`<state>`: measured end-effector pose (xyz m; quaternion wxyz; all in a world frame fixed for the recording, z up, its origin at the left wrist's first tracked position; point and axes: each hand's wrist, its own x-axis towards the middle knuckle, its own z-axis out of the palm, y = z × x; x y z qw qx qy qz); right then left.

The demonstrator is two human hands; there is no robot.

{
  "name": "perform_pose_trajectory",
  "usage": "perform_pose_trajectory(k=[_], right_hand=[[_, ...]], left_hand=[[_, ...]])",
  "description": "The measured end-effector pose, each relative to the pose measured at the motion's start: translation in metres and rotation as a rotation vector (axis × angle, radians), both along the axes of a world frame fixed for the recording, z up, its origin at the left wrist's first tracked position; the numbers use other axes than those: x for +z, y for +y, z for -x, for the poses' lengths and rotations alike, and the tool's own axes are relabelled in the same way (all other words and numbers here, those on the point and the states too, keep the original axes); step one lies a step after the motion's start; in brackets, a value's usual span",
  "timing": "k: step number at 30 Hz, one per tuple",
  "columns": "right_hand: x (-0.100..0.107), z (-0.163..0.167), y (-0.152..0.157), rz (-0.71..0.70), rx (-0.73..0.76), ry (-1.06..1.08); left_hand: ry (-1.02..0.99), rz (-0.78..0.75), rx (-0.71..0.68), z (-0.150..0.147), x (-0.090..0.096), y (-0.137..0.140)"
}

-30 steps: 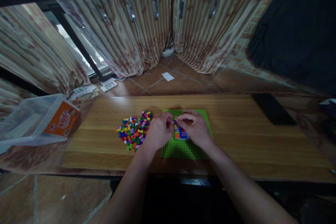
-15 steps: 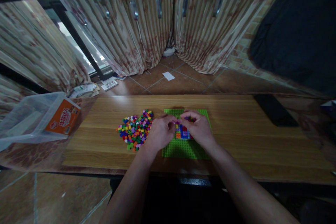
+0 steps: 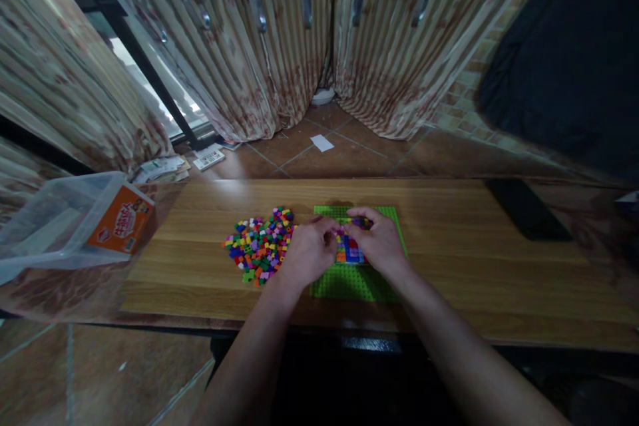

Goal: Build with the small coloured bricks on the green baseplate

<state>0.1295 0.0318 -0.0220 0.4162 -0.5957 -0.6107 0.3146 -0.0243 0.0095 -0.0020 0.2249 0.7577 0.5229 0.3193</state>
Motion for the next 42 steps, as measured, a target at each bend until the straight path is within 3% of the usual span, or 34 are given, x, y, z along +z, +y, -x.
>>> perform_pose_trajectory(k=[18, 27, 34, 42], right_hand=[[0.002, 0.0004, -0.0004, -0.006, 0.025, -0.033], [0.002, 0.0004, 0.0006, -0.027, 0.018, 0.027], [-0.0006, 0.0005, 0.0011, -0.032, 0.007, 0.004], [0.0006, 0.0008, 0.0004, -0.014, 0.006, -0.006]], left_hand=[[0.051, -0.042, -0.008, 0.0008, 0.0001, 0.0008], [-0.009, -0.042, 0.098, 0.0055, -0.0014, 0.0037], [-0.015, -0.023, 0.03, 0.0005, -0.0019, 0.0054], [0.007, -0.043, 0.072, -0.0033, -0.0054, 0.0089]])
